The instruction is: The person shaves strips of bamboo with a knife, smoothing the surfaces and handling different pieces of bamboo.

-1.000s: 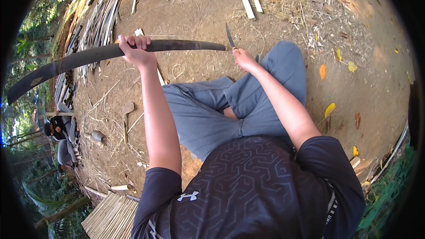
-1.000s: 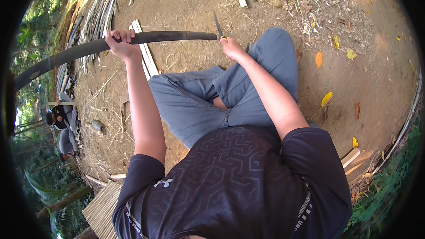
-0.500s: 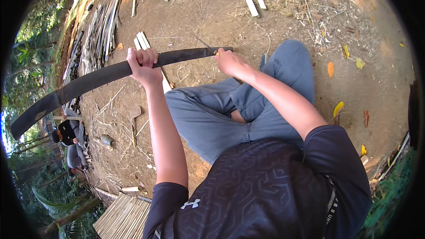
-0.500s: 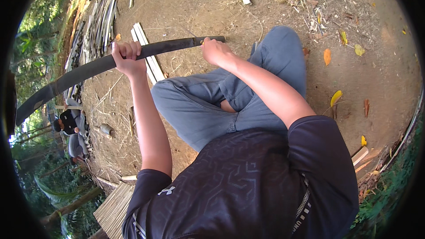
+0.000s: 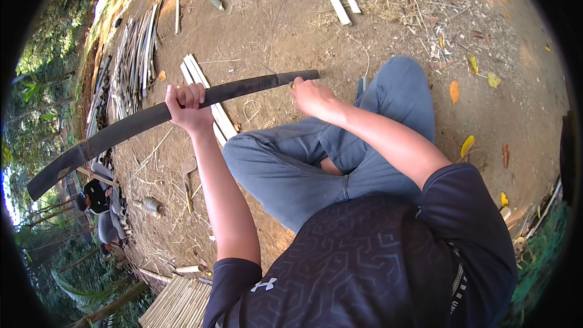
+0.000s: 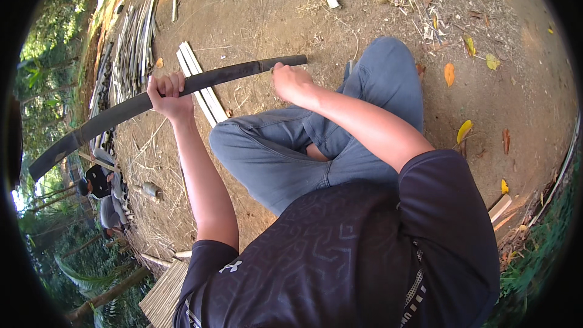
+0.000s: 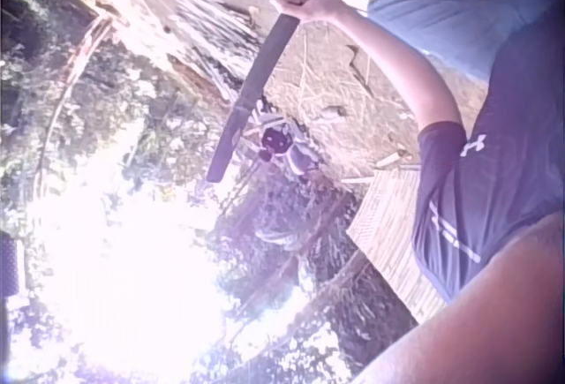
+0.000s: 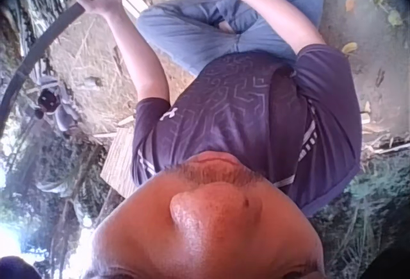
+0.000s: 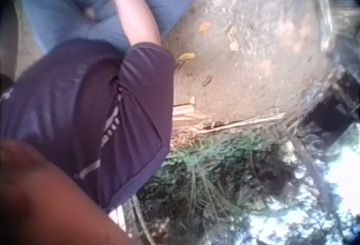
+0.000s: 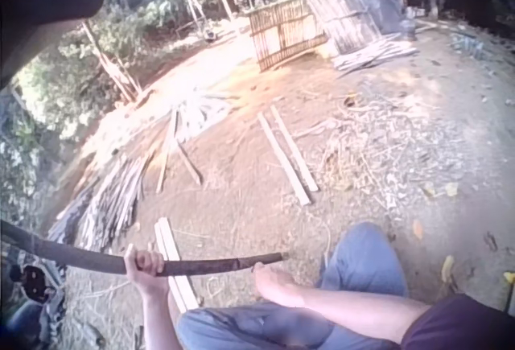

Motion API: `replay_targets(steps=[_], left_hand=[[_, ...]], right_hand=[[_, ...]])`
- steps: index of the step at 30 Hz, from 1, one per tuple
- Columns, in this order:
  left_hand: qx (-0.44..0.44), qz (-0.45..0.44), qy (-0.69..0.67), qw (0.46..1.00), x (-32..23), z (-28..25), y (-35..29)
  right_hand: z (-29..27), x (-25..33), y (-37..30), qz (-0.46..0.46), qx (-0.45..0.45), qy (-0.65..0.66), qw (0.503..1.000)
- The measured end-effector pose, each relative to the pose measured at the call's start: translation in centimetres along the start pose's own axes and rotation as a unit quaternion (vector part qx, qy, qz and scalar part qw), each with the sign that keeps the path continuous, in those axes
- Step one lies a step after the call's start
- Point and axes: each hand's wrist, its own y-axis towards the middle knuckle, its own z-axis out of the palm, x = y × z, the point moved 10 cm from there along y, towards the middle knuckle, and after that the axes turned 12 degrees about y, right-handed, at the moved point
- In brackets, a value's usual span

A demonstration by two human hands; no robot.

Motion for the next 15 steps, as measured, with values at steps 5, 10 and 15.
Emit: replay_targets(steps=[5,10,15], left_hand=[[-0.051,-0.004,0.005,0.999,0.4,-1.6,0.2],[-0.050,0.006,-0.003,0.999,0.2,-1.1,-0.3],[-0.033,-0.002,0.000,0.999,0.5,0.2,-0.7]], right_hand=[[0.8,2.6,-0.8,-0.019,-0.002,-0.011,1.000],[1.1,-3.6,1.5,0.055,-0.017,-0.065,0.996],[0.7,-6.5,2.0,0.039,-0.020,-0.028,0.999]])
